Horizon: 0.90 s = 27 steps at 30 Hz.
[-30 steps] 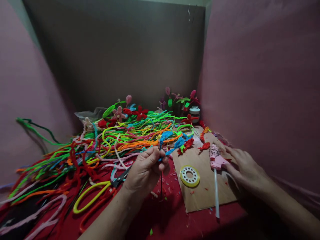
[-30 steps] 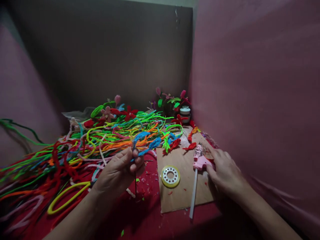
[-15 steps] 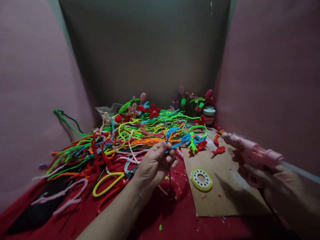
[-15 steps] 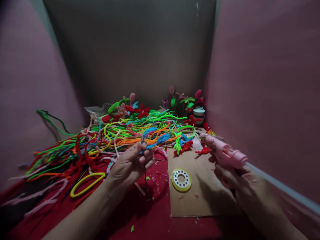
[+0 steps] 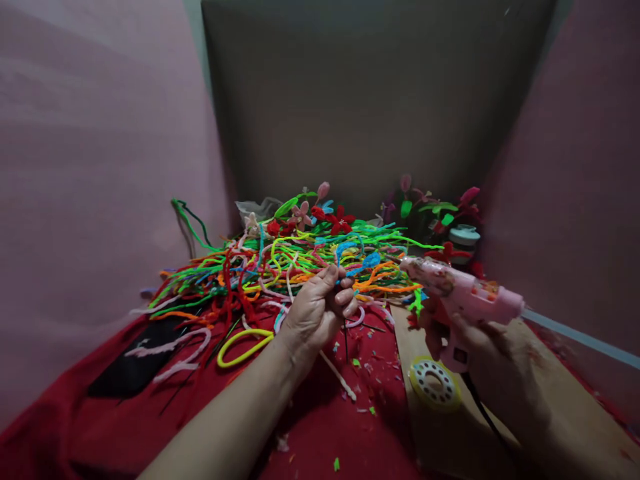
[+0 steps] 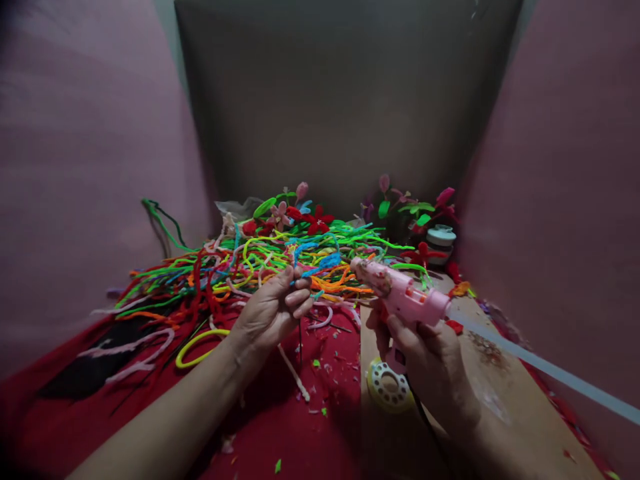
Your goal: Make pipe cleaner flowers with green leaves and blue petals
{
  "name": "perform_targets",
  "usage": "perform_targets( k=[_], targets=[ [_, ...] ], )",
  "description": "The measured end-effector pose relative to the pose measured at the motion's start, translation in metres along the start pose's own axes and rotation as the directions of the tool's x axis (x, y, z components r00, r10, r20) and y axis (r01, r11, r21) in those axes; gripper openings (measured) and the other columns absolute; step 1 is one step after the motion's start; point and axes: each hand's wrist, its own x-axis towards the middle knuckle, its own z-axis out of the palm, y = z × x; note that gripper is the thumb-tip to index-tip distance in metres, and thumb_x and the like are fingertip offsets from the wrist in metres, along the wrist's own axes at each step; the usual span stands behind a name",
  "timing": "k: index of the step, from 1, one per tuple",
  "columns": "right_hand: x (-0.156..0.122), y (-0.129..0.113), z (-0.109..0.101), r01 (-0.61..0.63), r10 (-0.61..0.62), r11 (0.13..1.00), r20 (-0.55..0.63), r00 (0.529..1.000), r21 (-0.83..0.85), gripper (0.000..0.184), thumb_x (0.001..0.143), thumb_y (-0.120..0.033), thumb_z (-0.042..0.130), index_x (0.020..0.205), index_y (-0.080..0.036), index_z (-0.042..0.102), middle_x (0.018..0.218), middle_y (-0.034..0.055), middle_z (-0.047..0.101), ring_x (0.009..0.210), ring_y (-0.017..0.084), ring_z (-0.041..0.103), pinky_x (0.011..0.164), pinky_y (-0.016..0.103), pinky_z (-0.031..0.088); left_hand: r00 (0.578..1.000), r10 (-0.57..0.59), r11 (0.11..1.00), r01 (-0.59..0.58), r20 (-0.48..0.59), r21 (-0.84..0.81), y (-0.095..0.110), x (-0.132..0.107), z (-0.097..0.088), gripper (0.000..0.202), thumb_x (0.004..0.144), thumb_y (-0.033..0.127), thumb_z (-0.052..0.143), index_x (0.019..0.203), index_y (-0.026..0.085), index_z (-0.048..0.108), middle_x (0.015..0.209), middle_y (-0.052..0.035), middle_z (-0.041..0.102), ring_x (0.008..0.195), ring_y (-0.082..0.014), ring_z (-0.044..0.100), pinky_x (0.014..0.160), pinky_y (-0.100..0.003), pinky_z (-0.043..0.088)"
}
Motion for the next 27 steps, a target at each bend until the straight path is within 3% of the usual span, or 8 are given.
perform_targets(
  k=[5, 12, 21, 27],
  targets=[
    [-0.005, 0.012, -0.004, -0.121, 0.115, 0.987, 0.061, 0.991, 0.103, 0.024, 0.068, -0.043, 0.067, 0.078, -0.021, 0.065, 0.069, 0.0048, 0.065, 0.049, 0.013, 0.051, 0.038, 0.023, 0.038, 1.000, 0.008, 1.000, -0.008, 0.026, 0.029, -0.004, 0.002, -0.004, 0.009, 0.078, 0.019, 0.060, 0.075, 0.012, 0.055, 0.063, 0.0019, 0.048, 0.043, -0.0027, 0.041, 0.041, -0.016, 0.034],
    [-0.008, 0.015, -0.003, -0.131, 0.123, 0.982, 0.064, 0.990, 0.134, 0.024, 0.064, -0.043, 0.071, 0.074, -0.021, 0.067, 0.062, 0.0042, 0.063, 0.045, 0.012, 0.050, 0.038, 0.023, 0.039, 1.000, -0.010, 0.999, 0.009, 0.013, 0.043, -0.006, 0.002, -0.003, 0.011, 0.081, 0.020, 0.056, 0.074, 0.011, 0.056, 0.062, 0.0007, 0.049, 0.043, -0.0024, 0.040, 0.041, -0.016, 0.035],
    [-0.008, 0.016, -0.002, -0.203, 0.193, 0.961, 0.069, 0.979, 0.189, 0.026, 0.062, -0.041, 0.074, 0.079, -0.022, 0.069, 0.072, 0.0062, 0.068, 0.058, 0.016, 0.059, 0.044, 0.023, 0.045, 0.999, 0.024, 0.995, -0.027, 0.035, 0.099, -0.007, 0.001, -0.002, 0.013, 0.080, 0.022, 0.058, 0.074, 0.011, 0.056, 0.064, 0.0006, 0.048, 0.043, -0.0025, 0.040, 0.042, -0.017, 0.036],
    [-0.009, 0.025, -0.006, -0.194, 0.180, 0.958, 0.086, 0.980, 0.211, 0.025, 0.065, -0.039, 0.072, 0.084, -0.023, 0.070, 0.068, 0.0051, 0.066, 0.054, 0.015, 0.057, 0.042, 0.023, 0.043, 0.999, 0.018, 0.993, -0.022, 0.037, 0.117, -0.008, 0.001, -0.002, 0.014, 0.077, 0.023, 0.061, 0.073, 0.010, 0.057, 0.062, 0.0013, 0.047, 0.043, -0.0026, 0.039, 0.042, -0.018, 0.035]
  ],
)
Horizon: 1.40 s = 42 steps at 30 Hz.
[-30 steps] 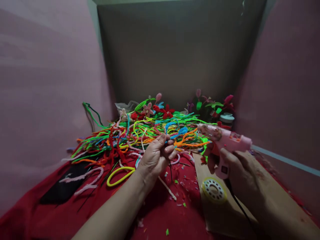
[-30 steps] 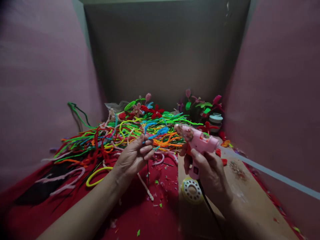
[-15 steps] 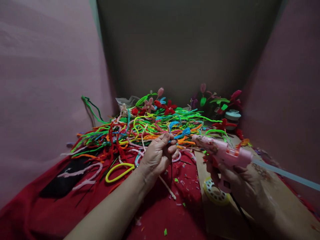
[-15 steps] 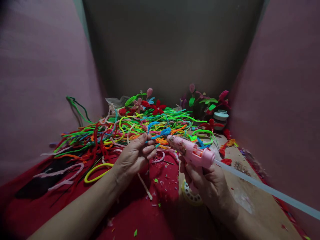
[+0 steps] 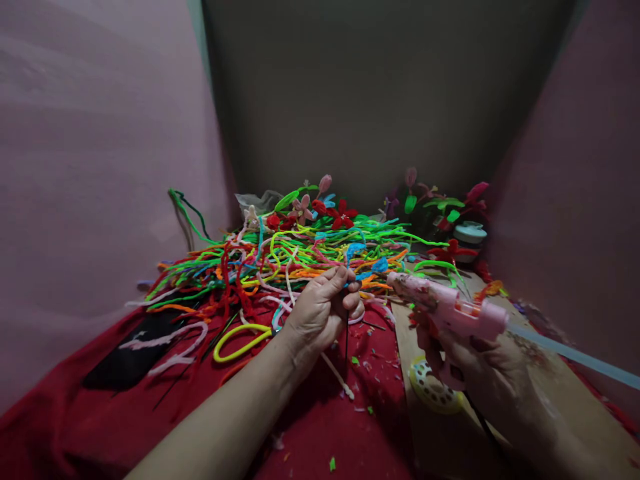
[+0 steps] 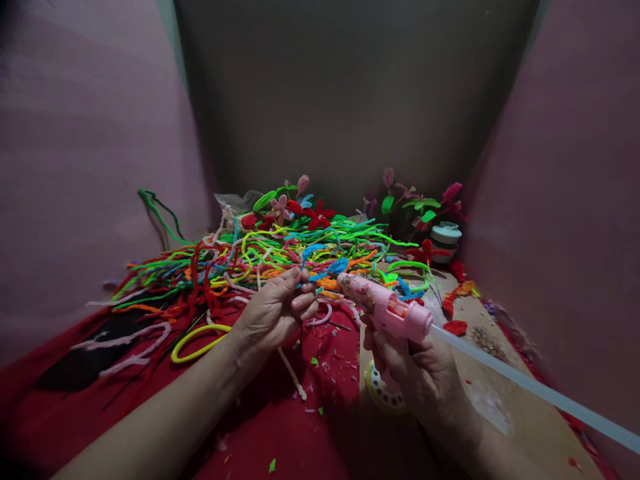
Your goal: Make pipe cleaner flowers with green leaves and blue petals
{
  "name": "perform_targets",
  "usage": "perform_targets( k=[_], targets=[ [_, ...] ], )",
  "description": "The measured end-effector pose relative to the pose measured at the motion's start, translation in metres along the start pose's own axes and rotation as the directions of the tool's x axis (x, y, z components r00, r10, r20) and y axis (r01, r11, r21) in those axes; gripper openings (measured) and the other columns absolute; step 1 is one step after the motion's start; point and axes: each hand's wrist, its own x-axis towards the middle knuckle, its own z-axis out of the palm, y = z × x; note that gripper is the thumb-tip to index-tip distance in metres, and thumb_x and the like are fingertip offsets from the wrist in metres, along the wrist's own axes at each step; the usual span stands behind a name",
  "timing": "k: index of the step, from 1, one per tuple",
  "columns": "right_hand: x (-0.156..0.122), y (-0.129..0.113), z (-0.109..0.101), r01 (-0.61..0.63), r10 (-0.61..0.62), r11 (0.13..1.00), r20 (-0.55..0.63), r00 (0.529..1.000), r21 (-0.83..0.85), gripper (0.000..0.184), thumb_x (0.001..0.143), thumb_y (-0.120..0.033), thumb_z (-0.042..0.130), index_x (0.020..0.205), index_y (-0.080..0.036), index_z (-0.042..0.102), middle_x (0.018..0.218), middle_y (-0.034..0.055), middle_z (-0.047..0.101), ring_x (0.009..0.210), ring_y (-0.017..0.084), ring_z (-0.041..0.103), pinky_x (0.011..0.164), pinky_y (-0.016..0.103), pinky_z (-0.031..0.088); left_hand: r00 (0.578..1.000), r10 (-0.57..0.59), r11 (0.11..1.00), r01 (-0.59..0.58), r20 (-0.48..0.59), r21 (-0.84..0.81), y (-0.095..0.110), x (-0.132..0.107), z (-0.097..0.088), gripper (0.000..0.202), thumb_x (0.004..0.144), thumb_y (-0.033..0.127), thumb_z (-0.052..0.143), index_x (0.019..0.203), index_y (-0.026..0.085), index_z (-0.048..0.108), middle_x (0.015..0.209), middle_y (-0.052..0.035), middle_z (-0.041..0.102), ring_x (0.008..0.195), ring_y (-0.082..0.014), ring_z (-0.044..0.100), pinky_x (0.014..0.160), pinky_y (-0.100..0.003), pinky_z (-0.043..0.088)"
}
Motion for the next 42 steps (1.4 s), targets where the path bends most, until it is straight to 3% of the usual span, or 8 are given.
perform_targets(
  k=[8, 13, 17, 24, 30, 42],
  targets=[
    [0.001, -0.001, 0.000, -0.031, 0.031, 0.999, -0.002, 1.000, -0.012, 0.028, 0.064, -0.042, 0.072, 0.084, -0.022, 0.070, 0.069, 0.0061, 0.065, 0.059, 0.018, 0.059, 0.043, 0.024, 0.043, 1.000, 0.013, 1.000, -0.013, 0.007, 0.012, -0.001, -0.001, 0.000, 0.015, 0.077, 0.023, 0.062, 0.071, 0.010, 0.057, 0.061, 0.0012, 0.048, 0.043, -0.0032, 0.039, 0.042, -0.018, 0.035],
    [0.001, -0.001, 0.000, 0.024, -0.024, 0.999, 0.010, 1.000, -0.047, 0.029, 0.066, -0.039, 0.071, 0.091, -0.024, 0.068, 0.072, 0.0045, 0.065, 0.057, 0.016, 0.056, 0.044, 0.024, 0.043, 1.000, 0.010, 1.000, -0.010, 0.022, 0.006, -0.001, -0.001, -0.001, 0.013, 0.081, 0.020, 0.056, 0.073, 0.010, 0.057, 0.061, 0.0011, 0.048, 0.043, -0.0030, 0.040, 0.043, -0.018, 0.036],
    [0.000, -0.002, 0.000, 0.092, -0.090, 0.988, 0.020, 0.996, -0.127, 0.020, 0.070, -0.040, 0.068, 0.080, -0.022, 0.067, 0.059, 0.0008, 0.058, 0.045, 0.009, 0.044, 0.039, 0.022, 0.036, 0.999, 0.013, 1.000, -0.013, 0.033, 0.003, -0.001, -0.001, 0.000, 0.014, 0.083, 0.020, 0.053, 0.073, 0.010, 0.056, 0.061, 0.0010, 0.048, 0.043, -0.0033, 0.041, 0.044, -0.018, 0.036],
    [0.000, -0.003, 0.002, 0.097, -0.097, 0.986, 0.004, 0.995, -0.137, 0.024, 0.067, -0.042, 0.069, 0.078, -0.021, 0.067, 0.054, 0.0012, 0.054, 0.049, 0.012, 0.048, 0.039, 0.023, 0.037, 1.000, 0.018, 1.000, -0.018, 0.026, 0.006, -0.002, -0.001, 0.000, 0.012, 0.082, 0.019, 0.055, 0.073, 0.010, 0.056, 0.062, 0.0007, 0.048, 0.044, -0.0034, 0.041, 0.044, -0.018, 0.035],
    [-0.001, -0.011, 0.007, 0.117, -0.114, 0.975, 0.026, 0.993, -0.188, 0.029, 0.067, -0.048, 0.067, 0.076, -0.020, 0.064, 0.051, 0.0002, 0.051, 0.041, 0.009, 0.040, 0.036, 0.022, 0.032, 0.999, 0.030, 1.000, -0.030, 0.023, 0.007, -0.002, -0.002, 0.000, 0.014, 0.078, 0.022, 0.060, 0.072, 0.010, 0.056, 0.062, 0.0007, 0.048, 0.043, -0.0036, 0.040, 0.044, -0.019, 0.035],
    [-0.003, -0.006, 0.001, 0.150, -0.138, 0.947, 0.059, 0.989, -0.284, 0.032, 0.076, -0.046, 0.058, 0.062, -0.018, 0.055, 0.050, -0.0009, 0.048, 0.042, 0.008, 0.039, 0.038, 0.022, 0.031, 1.000, 0.023, 1.000, -0.024, 0.015, 0.011, -0.001, -0.002, 0.003, 0.015, 0.078, 0.023, 0.060, 0.072, 0.010, 0.056, 0.063, 0.0006, 0.048, 0.044, -0.0033, 0.040, 0.044, -0.018, 0.036]
  ],
)
